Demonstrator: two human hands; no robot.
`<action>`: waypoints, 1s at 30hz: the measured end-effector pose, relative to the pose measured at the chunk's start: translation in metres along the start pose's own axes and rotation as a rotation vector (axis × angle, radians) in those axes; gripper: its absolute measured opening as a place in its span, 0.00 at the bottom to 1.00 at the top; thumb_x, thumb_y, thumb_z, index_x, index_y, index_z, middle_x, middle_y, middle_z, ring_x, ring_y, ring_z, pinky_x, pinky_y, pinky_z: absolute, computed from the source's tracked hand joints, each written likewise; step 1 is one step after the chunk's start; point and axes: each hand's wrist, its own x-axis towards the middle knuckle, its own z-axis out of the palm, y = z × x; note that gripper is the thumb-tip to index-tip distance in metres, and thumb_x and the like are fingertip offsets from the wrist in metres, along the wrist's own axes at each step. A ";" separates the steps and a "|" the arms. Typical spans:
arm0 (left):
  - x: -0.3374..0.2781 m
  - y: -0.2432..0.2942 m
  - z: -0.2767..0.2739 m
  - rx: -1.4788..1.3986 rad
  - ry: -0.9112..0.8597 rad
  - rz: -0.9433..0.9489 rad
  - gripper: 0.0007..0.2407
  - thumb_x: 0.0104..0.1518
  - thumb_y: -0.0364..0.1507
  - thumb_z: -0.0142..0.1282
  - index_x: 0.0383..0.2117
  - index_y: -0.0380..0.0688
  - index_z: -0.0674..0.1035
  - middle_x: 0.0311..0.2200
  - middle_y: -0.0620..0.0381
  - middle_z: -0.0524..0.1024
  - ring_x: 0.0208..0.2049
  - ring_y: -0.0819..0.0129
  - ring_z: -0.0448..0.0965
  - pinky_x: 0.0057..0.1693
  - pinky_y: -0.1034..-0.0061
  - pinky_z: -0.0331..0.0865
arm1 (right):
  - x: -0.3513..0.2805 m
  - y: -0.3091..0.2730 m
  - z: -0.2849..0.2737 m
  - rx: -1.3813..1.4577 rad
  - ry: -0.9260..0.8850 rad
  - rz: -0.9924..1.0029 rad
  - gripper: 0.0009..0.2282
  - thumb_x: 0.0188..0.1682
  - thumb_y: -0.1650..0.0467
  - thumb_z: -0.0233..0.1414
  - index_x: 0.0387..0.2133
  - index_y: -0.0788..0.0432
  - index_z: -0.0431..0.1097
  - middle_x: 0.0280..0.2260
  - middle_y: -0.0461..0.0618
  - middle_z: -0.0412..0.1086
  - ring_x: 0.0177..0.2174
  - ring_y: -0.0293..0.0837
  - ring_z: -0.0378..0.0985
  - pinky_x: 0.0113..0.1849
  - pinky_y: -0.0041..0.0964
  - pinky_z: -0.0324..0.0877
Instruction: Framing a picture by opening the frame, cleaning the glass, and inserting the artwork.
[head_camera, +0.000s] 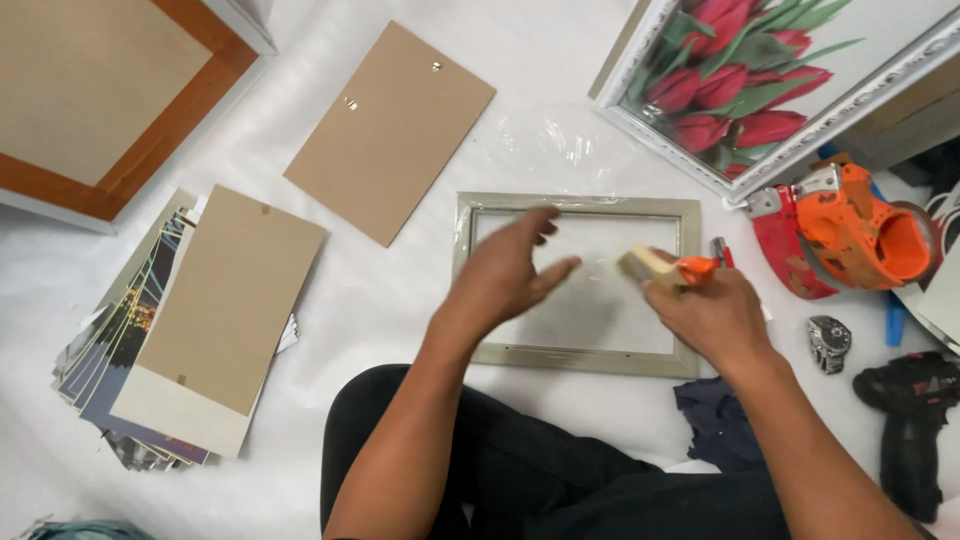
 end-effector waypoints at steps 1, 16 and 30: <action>-0.002 -0.004 -0.012 -0.007 0.007 -0.008 0.26 0.55 0.34 0.60 0.60 0.36 0.70 0.49 0.37 0.80 0.51 0.43 0.81 0.55 0.46 0.72 | 0.000 -0.002 0.002 -0.008 -0.006 -0.007 0.22 0.43 0.63 0.53 0.54 0.42 0.76 0.21 0.56 0.78 0.19 0.54 0.75 0.26 0.44 0.70; 0.003 -0.083 -0.044 -0.295 0.497 -0.158 0.21 0.58 0.42 0.58 0.51 0.40 0.78 0.42 0.43 0.83 0.41 0.53 0.87 0.44 0.65 0.82 | -0.055 -0.162 0.108 0.290 -0.077 -0.218 0.28 0.46 0.69 0.50 0.64 0.56 0.59 0.21 0.66 0.75 0.28 0.64 0.82 0.32 0.53 0.72; -0.005 -0.077 -0.060 -0.376 0.533 -0.139 0.21 0.59 0.38 0.56 0.52 0.33 0.77 0.44 0.37 0.81 0.43 0.47 0.86 0.47 0.58 0.81 | -0.049 -0.024 0.036 0.042 0.198 0.174 0.30 0.43 0.66 0.56 0.64 0.48 0.67 0.41 0.75 0.74 0.44 0.72 0.76 0.45 0.59 0.70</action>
